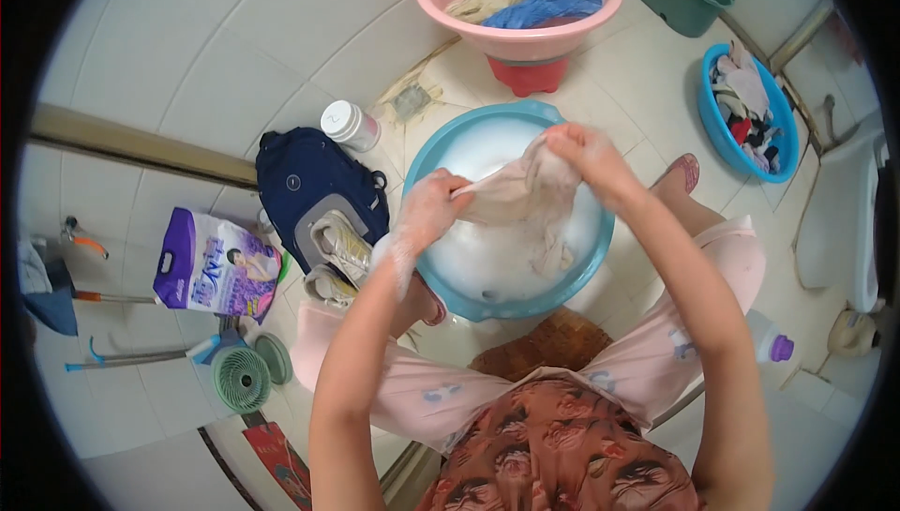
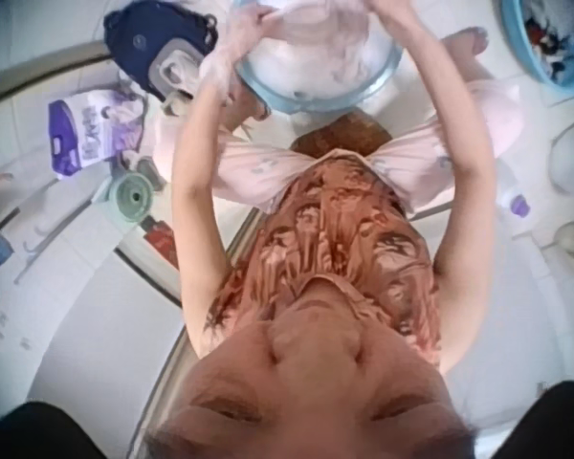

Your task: The person washes a piece of cloth by rubbing, scrubbing, unfolding, and wringing it inside a basin filled with soapy water by hand.

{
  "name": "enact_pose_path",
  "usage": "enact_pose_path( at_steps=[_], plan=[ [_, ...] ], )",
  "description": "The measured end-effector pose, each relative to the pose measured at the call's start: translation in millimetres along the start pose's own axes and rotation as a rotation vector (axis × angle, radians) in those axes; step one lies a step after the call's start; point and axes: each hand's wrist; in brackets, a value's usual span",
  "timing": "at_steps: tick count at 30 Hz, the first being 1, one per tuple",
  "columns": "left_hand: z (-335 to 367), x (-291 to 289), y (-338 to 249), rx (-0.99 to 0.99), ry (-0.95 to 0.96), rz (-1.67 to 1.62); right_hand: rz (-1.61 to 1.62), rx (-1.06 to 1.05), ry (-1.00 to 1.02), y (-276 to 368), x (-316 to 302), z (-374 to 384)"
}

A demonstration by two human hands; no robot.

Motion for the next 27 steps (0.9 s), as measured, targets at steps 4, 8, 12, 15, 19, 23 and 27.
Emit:
enact_pose_path(
  at_steps=[4,8,12,15,19,23,27],
  plan=[
    [24.5,37.0,1.5,-0.432,0.044,-0.81,0.035,0.038,0.055,-17.0,57.8,-37.7],
    [36.3,71.6,3.3,-0.571,-0.01,-1.694,-0.32,-0.198,0.132,-34.8,75.4,-54.0],
    [48.0,83.0,-16.6,-0.766,-0.072,-1.844,-1.074,-0.557,0.186,-40.5,69.6,-53.8],
    [52.5,96.4,-31.1,-0.766,-0.122,-1.729,-1.073,-0.611,0.514,-57.8,64.3,-53.4],
    [52.7,151.8,-33.3,-0.763,-0.188,-1.288,-0.957,-0.824,0.684,-66.1,96.3,-60.6],
    [20.8,134.5,-83.4,-0.408,-0.138,-0.706,-1.356,-0.475,0.778,-49.6,77.8,-36.4],
    [5.9,125.3,-51.2,-0.004,-0.067,-0.451,-1.256,-0.579,0.758,-48.4,62.4,-19.2]
  ],
)
Point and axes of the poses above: each hand's wrist, its own z-axis towards the middle knuckle, its own x-axis out of the palm, y = z × x, and after that the axes turned 11 degrees about z, right-handed
